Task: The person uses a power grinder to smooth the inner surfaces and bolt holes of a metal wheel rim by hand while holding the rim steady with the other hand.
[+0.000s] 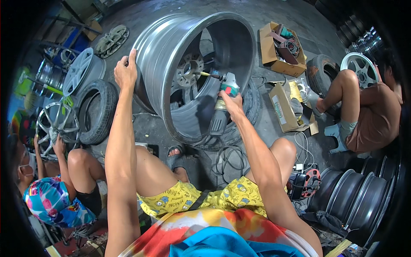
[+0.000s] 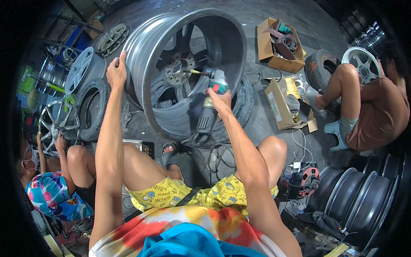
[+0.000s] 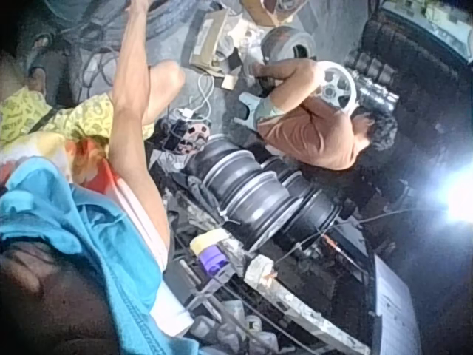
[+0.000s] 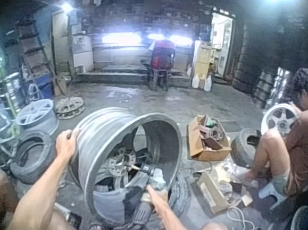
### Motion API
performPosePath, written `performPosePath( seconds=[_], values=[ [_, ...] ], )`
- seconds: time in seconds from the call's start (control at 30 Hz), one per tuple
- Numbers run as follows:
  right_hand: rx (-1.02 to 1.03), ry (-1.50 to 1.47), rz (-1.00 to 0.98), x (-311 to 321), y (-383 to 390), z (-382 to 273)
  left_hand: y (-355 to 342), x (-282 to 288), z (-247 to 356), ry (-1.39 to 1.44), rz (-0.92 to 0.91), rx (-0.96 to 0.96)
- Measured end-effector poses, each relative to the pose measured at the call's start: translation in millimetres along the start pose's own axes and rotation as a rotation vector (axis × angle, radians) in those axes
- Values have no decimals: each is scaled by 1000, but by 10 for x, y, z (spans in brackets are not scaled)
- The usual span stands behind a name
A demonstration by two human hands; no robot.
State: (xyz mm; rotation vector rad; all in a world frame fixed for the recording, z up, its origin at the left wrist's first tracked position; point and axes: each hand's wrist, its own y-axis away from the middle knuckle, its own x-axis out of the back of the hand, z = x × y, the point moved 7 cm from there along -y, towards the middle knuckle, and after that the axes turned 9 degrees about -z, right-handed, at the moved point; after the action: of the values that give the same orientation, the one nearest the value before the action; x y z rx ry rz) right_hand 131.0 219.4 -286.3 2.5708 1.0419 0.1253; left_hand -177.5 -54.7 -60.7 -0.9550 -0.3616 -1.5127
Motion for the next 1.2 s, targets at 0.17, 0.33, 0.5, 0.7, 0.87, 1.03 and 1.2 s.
performPosePath(
  seconds=[0.17,0.33,0.5,0.7,0.87,1.03,1.2],
  values=[
    [130,327,58,-76,309,-369,25,49,-26,-19,-25,21],
    [127,415,102,-61,327,-480,28,18,5,-44,-5,-6],
    [131,430,117,-102,367,-393,86,54,73,-3,41,-59],
    [49,143,-7,-126,57,-36,-20,18,-57,-22,32,-25],
    [-56,-205,-119,-174,98,183,9,-6,-7,-9,-12,26],
    [-375,-539,-409,-584,410,306,-104,38,-197,-5,11,48],
    [-360,-558,-327,-455,314,307,-43,-4,-111,39,-46,84]
  ],
)
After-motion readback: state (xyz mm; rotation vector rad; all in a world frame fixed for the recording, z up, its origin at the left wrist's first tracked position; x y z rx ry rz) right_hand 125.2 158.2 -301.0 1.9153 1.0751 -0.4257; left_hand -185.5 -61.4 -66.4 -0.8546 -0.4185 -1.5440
